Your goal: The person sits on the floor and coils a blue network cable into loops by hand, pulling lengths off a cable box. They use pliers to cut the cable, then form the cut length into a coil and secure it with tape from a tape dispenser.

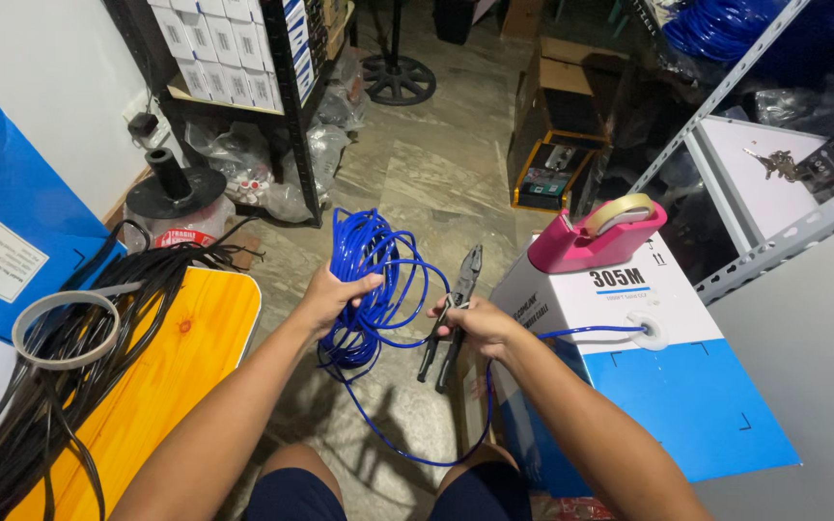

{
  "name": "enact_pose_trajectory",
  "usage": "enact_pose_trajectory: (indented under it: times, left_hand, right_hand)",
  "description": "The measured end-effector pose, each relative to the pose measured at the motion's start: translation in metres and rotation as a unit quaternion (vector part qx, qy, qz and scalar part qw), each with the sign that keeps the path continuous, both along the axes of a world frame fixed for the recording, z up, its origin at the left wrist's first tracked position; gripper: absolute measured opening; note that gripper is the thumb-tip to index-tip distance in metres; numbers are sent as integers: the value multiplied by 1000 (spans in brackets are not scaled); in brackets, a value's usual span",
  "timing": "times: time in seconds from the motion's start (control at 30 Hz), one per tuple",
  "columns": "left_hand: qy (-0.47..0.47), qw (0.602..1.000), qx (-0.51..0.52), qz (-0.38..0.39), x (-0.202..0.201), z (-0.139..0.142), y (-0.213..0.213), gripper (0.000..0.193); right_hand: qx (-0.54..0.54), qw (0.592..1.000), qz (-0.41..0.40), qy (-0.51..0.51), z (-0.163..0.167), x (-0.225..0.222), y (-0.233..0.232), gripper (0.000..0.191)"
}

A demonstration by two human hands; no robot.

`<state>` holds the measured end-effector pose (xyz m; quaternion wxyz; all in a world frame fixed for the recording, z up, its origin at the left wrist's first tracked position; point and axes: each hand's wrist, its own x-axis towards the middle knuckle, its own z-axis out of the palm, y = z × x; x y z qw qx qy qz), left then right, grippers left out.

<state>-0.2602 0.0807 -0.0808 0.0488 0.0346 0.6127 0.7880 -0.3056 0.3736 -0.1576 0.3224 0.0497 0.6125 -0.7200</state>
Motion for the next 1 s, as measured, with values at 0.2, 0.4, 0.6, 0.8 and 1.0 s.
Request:
enact_pose_trajectory:
  times: [0.2, 0.4, 0.6, 0.8, 1.0]
  left_hand:
    - [17, 999, -13, -27, -6, 1, -4, 25]
    - [29, 997, -33, -59, -13, -2, -11, 34]
    - [38, 992, -75, -98, -14, -1, -11, 39]
    - [32, 978, -98, -182, -5, -1, 3, 44]
    - [28, 979, -101, -175, -7, -7, 7, 42]
  right_hand:
    - [-11, 999, -31, -2, 29, 4, -1, 24]
    - [2, 996, -5, 93, 51, 10, -3, 29]
    - [-45, 985, 15, 163, 78, 21, -3, 41]
    - [-35, 985, 67, 158, 89, 34, -9, 46]
    - [16, 978, 86, 192, 85, 47, -18, 41]
